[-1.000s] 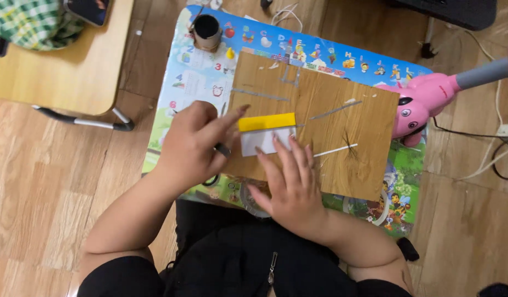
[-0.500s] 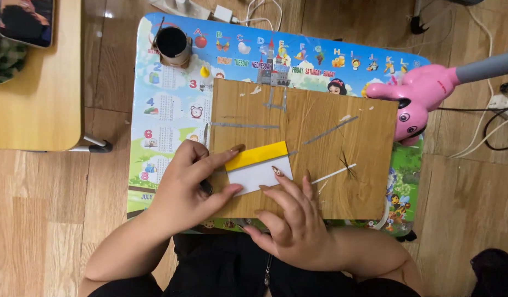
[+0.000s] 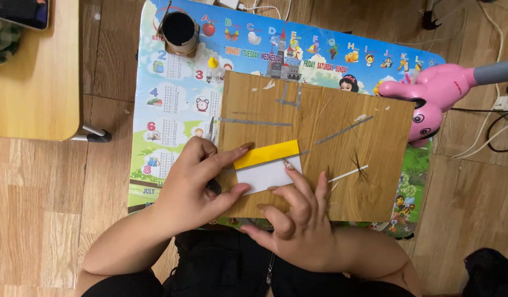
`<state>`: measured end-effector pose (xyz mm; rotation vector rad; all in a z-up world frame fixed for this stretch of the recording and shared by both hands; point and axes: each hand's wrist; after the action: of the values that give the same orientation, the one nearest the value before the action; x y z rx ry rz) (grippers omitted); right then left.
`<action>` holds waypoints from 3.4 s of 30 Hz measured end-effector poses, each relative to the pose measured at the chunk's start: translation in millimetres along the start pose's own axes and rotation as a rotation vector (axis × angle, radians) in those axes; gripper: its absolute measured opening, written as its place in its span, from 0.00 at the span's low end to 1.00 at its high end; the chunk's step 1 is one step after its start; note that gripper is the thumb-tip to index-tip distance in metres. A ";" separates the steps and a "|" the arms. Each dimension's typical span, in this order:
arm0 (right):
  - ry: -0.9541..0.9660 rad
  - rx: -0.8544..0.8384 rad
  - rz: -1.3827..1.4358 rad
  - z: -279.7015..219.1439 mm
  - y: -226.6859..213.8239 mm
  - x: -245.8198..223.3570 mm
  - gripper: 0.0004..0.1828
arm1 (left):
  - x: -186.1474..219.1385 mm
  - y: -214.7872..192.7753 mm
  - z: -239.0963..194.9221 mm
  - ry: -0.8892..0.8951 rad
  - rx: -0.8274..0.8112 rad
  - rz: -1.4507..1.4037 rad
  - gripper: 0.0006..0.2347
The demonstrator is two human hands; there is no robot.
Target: Applying double-sided tape to a piece of paper, cutting it, and peeling the backing
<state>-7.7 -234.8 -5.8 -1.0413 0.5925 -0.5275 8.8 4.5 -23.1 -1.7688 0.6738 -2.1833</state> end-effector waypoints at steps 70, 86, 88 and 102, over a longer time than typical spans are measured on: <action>0.822 0.425 -0.051 -202.8 -25.9 146.8 0.43 | -0.4 127.3 -134.8 0.082 -0.012 0.497 0.22; -0.122 0.047 0.236 -148.2 53.4 17.7 0.23 | -3.4 69.1 -131.4 0.185 0.229 0.434 0.09; -0.159 0.031 0.174 -144.7 59.1 16.9 0.19 | -10.7 58.6 -123.3 0.264 0.309 0.548 0.09; 0.456 0.583 1.183 -182.8 49.8 12.3 0.08 | -28.9 68.4 -111.5 0.440 0.369 0.738 0.07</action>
<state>-116.0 -338.2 -122.6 0.0928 1.2281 0.1461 -98.9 -19.2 -99.2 -0.6926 0.7858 -1.9749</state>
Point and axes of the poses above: each hand's wrist, its own z-axis towards the middle knuckle, its own y-axis out of the palm, x = y × z
